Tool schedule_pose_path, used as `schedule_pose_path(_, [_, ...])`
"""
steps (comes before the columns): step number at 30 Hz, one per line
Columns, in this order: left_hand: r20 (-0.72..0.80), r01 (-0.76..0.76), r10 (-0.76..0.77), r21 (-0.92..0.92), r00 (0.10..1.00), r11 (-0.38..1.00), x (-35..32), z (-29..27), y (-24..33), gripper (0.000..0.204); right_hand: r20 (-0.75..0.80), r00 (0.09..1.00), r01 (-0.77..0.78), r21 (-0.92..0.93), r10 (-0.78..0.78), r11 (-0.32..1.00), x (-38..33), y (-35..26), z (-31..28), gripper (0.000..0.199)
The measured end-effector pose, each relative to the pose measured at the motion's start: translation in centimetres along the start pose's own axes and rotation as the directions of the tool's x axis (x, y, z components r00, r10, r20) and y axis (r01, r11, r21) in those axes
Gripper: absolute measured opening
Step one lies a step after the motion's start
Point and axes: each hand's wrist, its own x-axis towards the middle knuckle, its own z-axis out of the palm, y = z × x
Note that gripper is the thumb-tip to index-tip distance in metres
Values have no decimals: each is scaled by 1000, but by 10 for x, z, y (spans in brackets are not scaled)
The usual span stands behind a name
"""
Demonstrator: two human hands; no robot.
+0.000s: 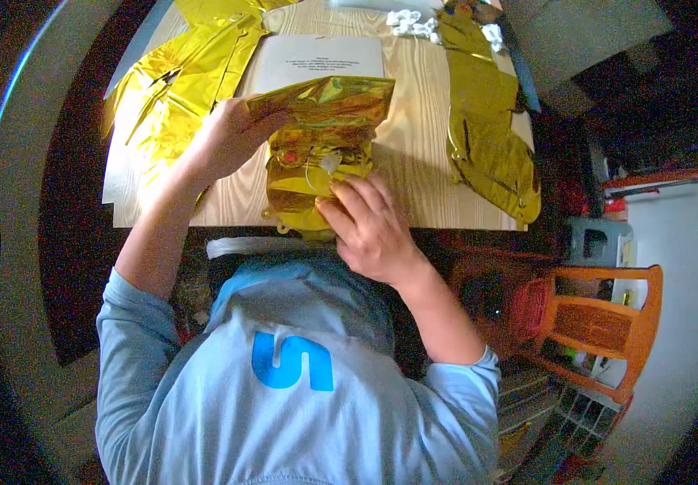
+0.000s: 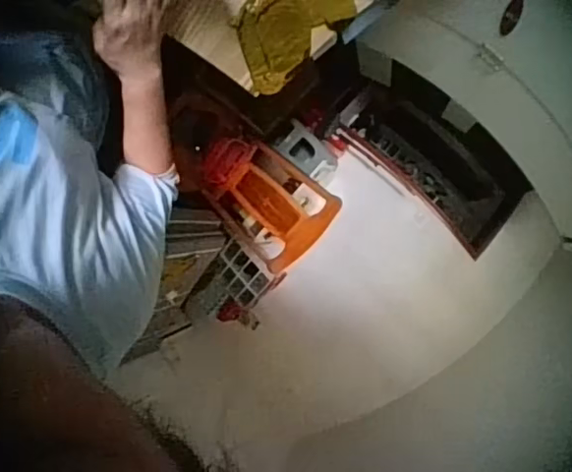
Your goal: Folding gold foil balloons and inserting them into plastic sleeves with cardboard backings.
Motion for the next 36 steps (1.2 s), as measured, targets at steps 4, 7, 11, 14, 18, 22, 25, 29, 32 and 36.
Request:
schedule_pose_path(4, [-29, -48, 47, -18, 998, 999, -2, 1, -5, 39, -50, 996, 74, -111, -80, 991, -6, 3, 9, 38])
schedule_pose_path(7, [-2, 13, -13, 53, 1000, 998, -3, 3, -10, 37, -88, 992, 85, -87, -93, 993, -10, 5, 13, 33])
schedule_pose_path(11, [18, 6, -6, -3, 1000, 1000, -8, -1, 6, 35, -107, 993, 58, 37, -54, 998, -5, 5, 1, 21])
schedule_pose_path(14, [45, 31, -30, -26, 999, 999, -11, -3, 12, 32, -152, 988, 15, 231, 21, 973, 2, 11, -5, 18])
schedule_pose_path(18, [86, 80, -77, -30, 993, 996, -18, -11, 33, 32, -121, 989, -42, 300, 82, 953, 20, 16, -25, 24])
schedule_pose_path(22, [145, 150, -145, -21, 979, 988, -18, -12, 34, 34, -70, 901, -382, 343, 429, 858, 37, 24, -17, 12])
schedule_pose_path(25, [71, -15, 23, -115, 997, 993, -20, -2, 24, 28, -85, 848, -477, 307, 523, 823, 43, 37, 1, 18])
schedule_pose_path(29, [53, -85, 93, -134, 994, 987, -19, 5, 4, 27, -81, 839, -544, -135, 538, 828, 57, 27, 0, 21])
schedule_pose_path(32, [64, -96, 106, -138, 992, 986, -22, 2, 14, 25, -136, 818, -575, -186, 558, 797, 58, 28, 5, 29])
schedule_pose_path(36, [58, -152, 156, -72, 986, 986, -26, 1, 20, 21, -81, 730, -666, -305, 678, 681, 66, 23, -3, 38])
